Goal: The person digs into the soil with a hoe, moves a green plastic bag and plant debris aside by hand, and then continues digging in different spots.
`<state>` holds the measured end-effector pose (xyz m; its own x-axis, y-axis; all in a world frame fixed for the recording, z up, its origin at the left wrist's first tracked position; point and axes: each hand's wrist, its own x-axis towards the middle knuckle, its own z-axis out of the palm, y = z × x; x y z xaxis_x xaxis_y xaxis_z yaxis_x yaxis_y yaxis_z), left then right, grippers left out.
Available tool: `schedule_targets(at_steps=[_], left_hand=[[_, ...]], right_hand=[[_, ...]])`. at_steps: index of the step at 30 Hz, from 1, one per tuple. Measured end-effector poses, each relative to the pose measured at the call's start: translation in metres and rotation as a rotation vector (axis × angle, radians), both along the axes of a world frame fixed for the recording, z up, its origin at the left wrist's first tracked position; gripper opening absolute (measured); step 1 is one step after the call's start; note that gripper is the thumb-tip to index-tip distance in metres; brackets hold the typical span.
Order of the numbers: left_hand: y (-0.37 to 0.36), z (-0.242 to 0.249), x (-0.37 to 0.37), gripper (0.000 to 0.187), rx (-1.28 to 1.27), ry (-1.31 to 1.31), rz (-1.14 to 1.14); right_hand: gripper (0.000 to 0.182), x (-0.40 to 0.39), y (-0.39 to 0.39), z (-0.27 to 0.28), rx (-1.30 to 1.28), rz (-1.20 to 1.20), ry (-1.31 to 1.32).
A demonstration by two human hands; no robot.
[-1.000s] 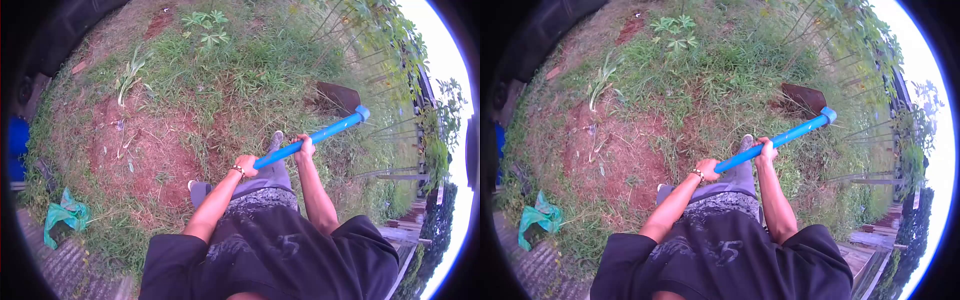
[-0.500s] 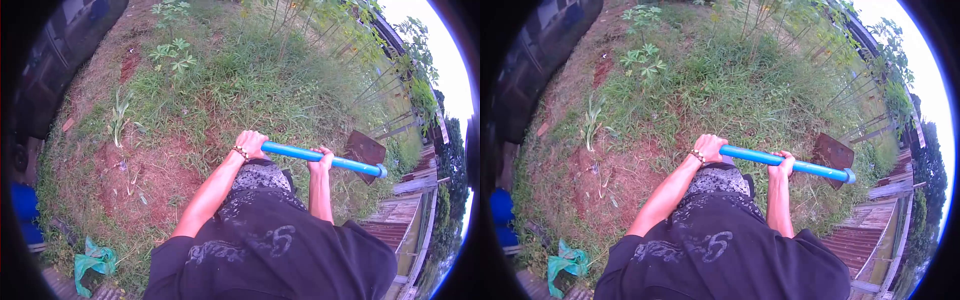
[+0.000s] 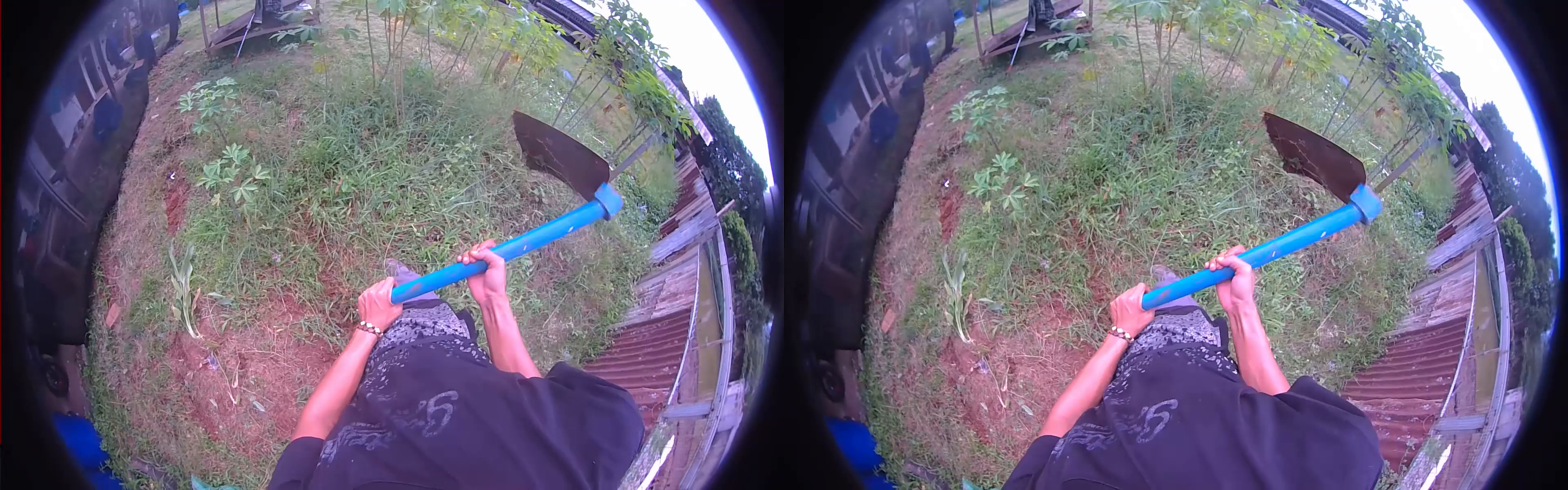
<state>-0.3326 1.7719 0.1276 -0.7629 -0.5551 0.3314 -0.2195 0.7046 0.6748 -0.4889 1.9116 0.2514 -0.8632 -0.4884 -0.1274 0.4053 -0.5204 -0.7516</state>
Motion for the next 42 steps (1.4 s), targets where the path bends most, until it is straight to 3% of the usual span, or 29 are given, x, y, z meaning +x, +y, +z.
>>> schedule_targets(at_steps=[3,8,15,17,19,20,21,23,26,29,30,31,33,35,36,38,39,40,42], left_hand=[[0.000,0.011,-0.003,0.024,0.177,-0.027,-0.095],[-0.005,0.025,-0.006,0.056,0.227,-0.025,-0.162],[-0.003,0.016,0.012,0.087,0.329,-0.348,-0.072],[-0.012,0.005,0.022,0.094,0.439,-0.418,-0.182],[-0.035,-0.010,0.035,0.095,0.618,-0.367,-0.351],[-0.047,-0.019,0.044,0.092,0.969,-0.208,-0.264],[-0.061,0.004,0.056,0.087,1.054,-0.061,-0.189],[-0.089,0.019,0.065,0.084,0.938,0.273,-0.299],[-0.095,0.071,0.074,0.094,0.810,0.483,-0.455],[-0.101,0.070,0.086,0.094,1.174,0.788,-0.187],[-0.106,0.087,0.091,0.093,0.977,0.877,-0.121],[-0.116,0.100,0.102,0.076,0.847,0.849,-0.079],[-0.134,0.097,0.124,0.041,1.041,0.970,0.005],[-0.138,0.066,0.137,0.025,1.292,1.162,0.295],[-0.134,0.067,0.145,0.034,1.411,1.261,0.436],[-0.143,0.019,0.174,0.032,1.440,1.326,0.631],[-0.148,-0.008,0.190,0.031,1.442,1.337,0.752],[-0.148,-0.020,0.201,0.029,1.398,1.355,0.921],[-0.148,-0.051,0.225,0.025,1.336,1.362,1.194]], right_hand=[[0.017,-0.008,-0.025,0.016,0.004,0.149,0.166],[0.016,-0.006,-0.065,0.044,0.021,0.245,0.303],[0.015,0.030,-0.112,0.042,0.201,0.380,0.514],[0.011,0.045,-0.119,0.040,0.252,0.437,0.569],[0.009,0.056,-0.127,0.040,0.330,0.486,0.624],[0.009,0.059,-0.135,0.034,0.355,0.502,0.661],[0.009,0.064,-0.143,0.031,0.404,0.540,0.704],[0.009,0.074,-0.158,0.026,0.501,0.594,0.784],[0.015,0.093,-0.179,0.013,0.502,0.673,0.881],[0.032,0.116,-0.196,0.007,0.341,0.876,0.929],[0.042,0.126,-0.190,0.026,0.527,0.906,1.071],[0.051,0.135,-0.189,0.040,0.627,1.031,1.108],[0.061,0.152,-0.186,0.036,0.656,1.198,1.148],[0.068,0.173,-0.185,0.004,0.502,1.089,1.370],[0.071,0.185,-0.182,-0.005,0.544,1.143,1.388],[0.064,0.214,-0.161,-0.005,0.437,1.005,1.514],[0.058,0.226,-0.151,0.014,0.310,1.147,1.559],[0.055,0.238,-0.145,0.019,0.258,1.479,1.501],[0.050,0.268,-0.122,0.009,0.057,1.738,1.452]])
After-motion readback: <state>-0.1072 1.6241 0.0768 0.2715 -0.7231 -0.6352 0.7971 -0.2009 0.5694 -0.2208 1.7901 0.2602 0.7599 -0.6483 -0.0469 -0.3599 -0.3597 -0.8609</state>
